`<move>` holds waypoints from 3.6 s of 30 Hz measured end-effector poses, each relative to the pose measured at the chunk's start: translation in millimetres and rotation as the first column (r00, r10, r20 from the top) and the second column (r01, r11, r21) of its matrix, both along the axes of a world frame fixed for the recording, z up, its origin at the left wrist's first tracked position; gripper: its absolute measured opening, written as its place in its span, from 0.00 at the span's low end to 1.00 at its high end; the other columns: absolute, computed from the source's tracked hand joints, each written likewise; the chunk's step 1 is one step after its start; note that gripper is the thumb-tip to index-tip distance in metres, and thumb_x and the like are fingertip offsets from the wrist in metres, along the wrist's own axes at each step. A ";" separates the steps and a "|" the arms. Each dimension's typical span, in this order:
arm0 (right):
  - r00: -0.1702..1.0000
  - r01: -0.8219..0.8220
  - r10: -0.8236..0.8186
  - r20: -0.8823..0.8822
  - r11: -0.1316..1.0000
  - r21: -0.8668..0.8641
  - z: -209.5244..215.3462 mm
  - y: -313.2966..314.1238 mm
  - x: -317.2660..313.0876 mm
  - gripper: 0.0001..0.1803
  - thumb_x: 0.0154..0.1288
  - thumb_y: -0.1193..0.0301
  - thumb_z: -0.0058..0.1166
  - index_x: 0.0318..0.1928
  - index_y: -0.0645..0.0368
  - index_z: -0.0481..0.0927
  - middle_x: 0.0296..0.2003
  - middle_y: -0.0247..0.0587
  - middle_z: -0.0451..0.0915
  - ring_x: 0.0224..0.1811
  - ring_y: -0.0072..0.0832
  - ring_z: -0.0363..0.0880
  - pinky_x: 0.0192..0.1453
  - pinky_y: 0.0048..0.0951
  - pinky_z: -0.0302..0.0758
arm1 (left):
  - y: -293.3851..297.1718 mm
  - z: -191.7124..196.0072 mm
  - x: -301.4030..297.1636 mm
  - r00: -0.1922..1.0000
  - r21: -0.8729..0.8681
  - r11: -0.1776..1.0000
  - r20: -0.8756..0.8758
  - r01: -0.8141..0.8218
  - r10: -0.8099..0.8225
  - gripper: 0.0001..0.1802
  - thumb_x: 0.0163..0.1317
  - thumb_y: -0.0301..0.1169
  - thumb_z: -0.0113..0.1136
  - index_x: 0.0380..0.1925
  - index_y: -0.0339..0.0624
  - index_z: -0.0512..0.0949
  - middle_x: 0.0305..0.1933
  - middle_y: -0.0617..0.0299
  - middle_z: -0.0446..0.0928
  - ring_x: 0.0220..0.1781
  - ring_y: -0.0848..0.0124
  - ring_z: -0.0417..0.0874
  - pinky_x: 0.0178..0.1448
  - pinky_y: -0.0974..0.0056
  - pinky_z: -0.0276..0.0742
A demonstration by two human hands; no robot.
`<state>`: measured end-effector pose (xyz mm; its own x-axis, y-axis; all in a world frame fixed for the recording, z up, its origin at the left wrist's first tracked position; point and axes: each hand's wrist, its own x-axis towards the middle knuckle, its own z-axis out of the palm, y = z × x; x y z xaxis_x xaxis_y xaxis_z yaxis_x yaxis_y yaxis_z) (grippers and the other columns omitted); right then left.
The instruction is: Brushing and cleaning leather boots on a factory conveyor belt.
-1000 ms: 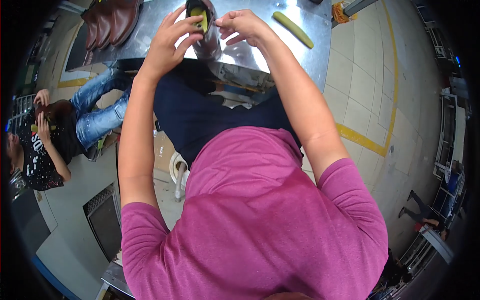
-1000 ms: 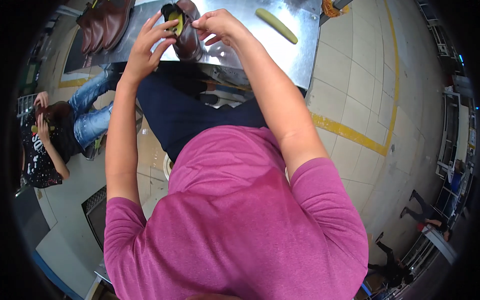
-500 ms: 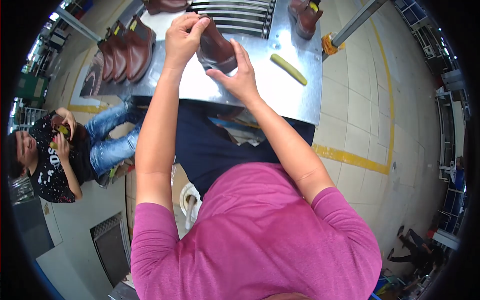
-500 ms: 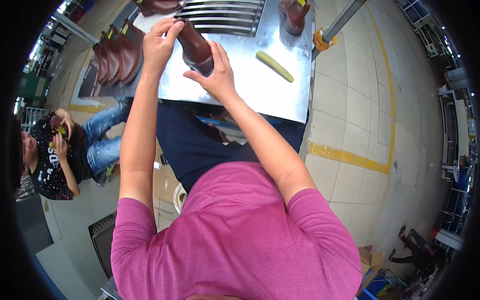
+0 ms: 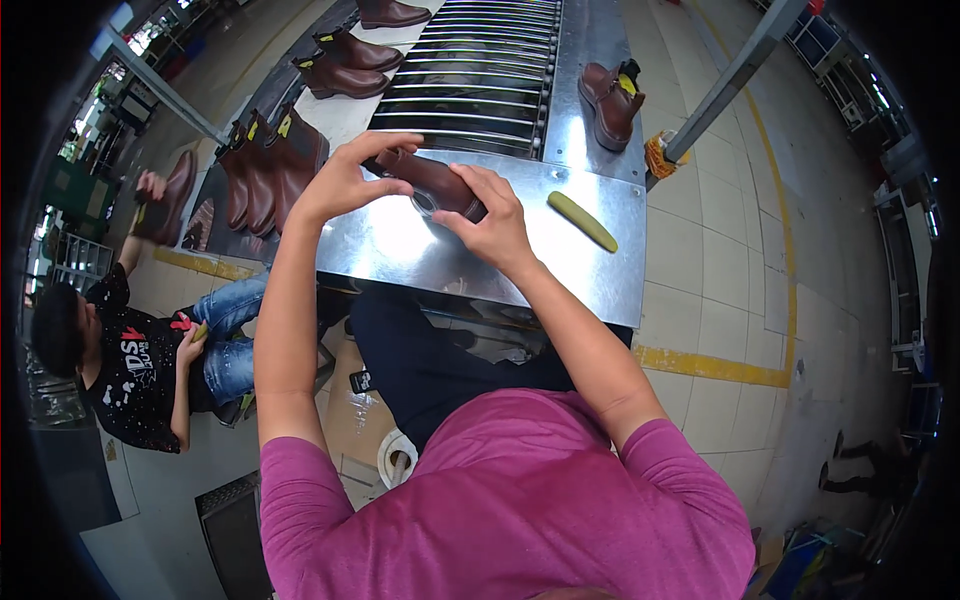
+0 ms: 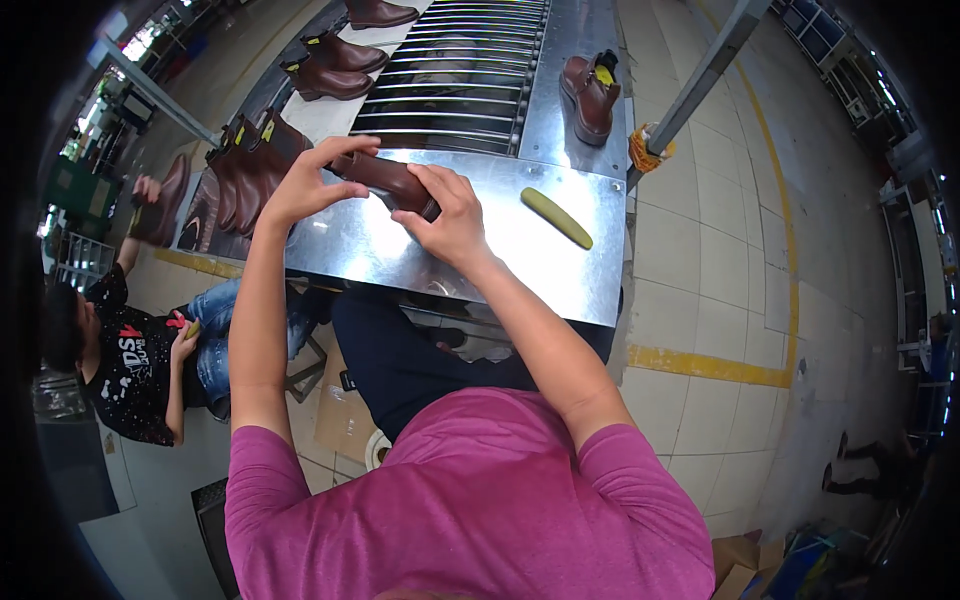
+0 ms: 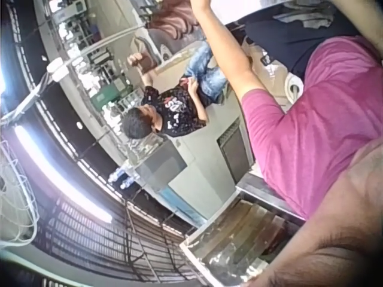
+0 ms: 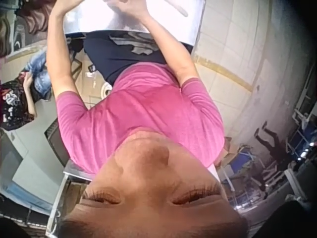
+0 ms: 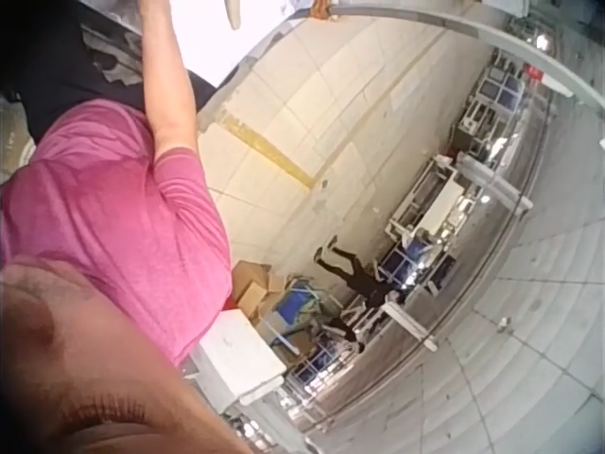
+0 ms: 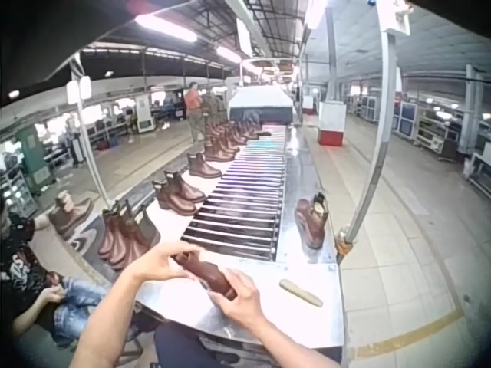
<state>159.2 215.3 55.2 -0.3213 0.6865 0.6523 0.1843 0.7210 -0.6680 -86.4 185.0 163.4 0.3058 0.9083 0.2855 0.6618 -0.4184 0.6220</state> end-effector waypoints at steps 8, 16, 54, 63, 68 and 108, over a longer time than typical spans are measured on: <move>0.989 -0.120 0.115 0.095 0.992 0.048 33.2 3.1 8.5 0.35 0.54 0.61 0.75 0.63 0.53 0.82 0.56 0.46 0.83 0.58 0.43 0.81 0.62 0.41 0.78 | -23.3 -5.6 10.6 0.987 0.167 0.986 0.160 0.003 -0.031 0.21 0.63 0.30 0.72 0.55 0.40 0.80 0.58 0.57 0.82 0.60 0.62 0.84 0.61 0.61 0.82; 0.953 -0.177 0.108 0.282 0.956 0.234 57.6 21.0 -3.4 0.33 0.56 0.55 0.75 0.60 0.57 0.82 0.53 0.45 0.84 0.50 0.42 0.85 0.55 0.40 0.82 | -26.4 -16.2 -13.4 0.977 0.077 0.997 0.211 -0.021 0.005 0.23 0.64 0.29 0.72 0.58 0.42 0.80 0.58 0.58 0.82 0.61 0.66 0.82 0.61 0.61 0.82; 0.996 0.037 -0.045 0.076 0.993 0.110 52.3 -5.4 -27.8 0.29 0.56 0.65 0.74 0.57 0.60 0.80 0.50 0.49 0.87 0.50 0.46 0.88 0.54 0.41 0.82 | -1.2 -16.9 -7.9 0.982 0.348 0.928 -0.074 -0.136 0.172 0.28 0.64 0.36 0.71 0.62 0.44 0.76 0.66 0.57 0.79 0.81 0.51 0.65 0.83 0.45 0.51; 0.991 0.133 -0.131 -0.020 0.985 0.107 46.3 -8.7 -61.0 0.35 0.52 0.63 0.75 0.61 0.61 0.79 0.53 0.51 0.86 0.50 0.46 0.88 0.54 0.39 0.84 | 24.3 -85.9 8.9 0.871 0.364 0.816 0.382 -0.449 0.309 0.32 0.84 0.48 0.41 0.78 0.42 0.61 0.86 0.51 0.51 0.88 0.48 0.44 0.87 0.51 0.41; 0.992 0.122 -0.120 -0.038 0.990 0.076 45.6 -9.3 -62.9 0.34 0.53 0.63 0.75 0.60 0.60 0.80 0.54 0.50 0.86 0.53 0.45 0.87 0.58 0.40 0.83 | 23.5 -81.9 6.9 0.834 0.333 0.821 0.478 -0.463 0.276 0.30 0.83 0.45 0.43 0.77 0.39 0.64 0.86 0.51 0.54 0.88 0.48 0.44 0.86 0.52 0.42; 0.994 -0.055 0.046 -0.095 0.994 -0.097 52.5 -2.4 -51.0 0.39 0.53 0.60 0.78 0.64 0.60 0.78 0.57 0.52 0.83 0.57 0.44 0.86 0.61 0.38 0.81 | 62.5 -22.1 12.3 0.432 -0.100 0.898 0.850 -0.429 0.301 0.57 0.67 0.79 0.15 0.18 0.40 0.77 0.17 0.57 0.78 0.20 0.69 0.82 0.30 0.69 0.77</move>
<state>108.2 212.9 107.7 -0.2983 0.7340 0.6101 0.0833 0.6568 -0.7494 -74.1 247.5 141.3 -0.4840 0.8157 0.3167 -0.0284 -0.3764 0.9260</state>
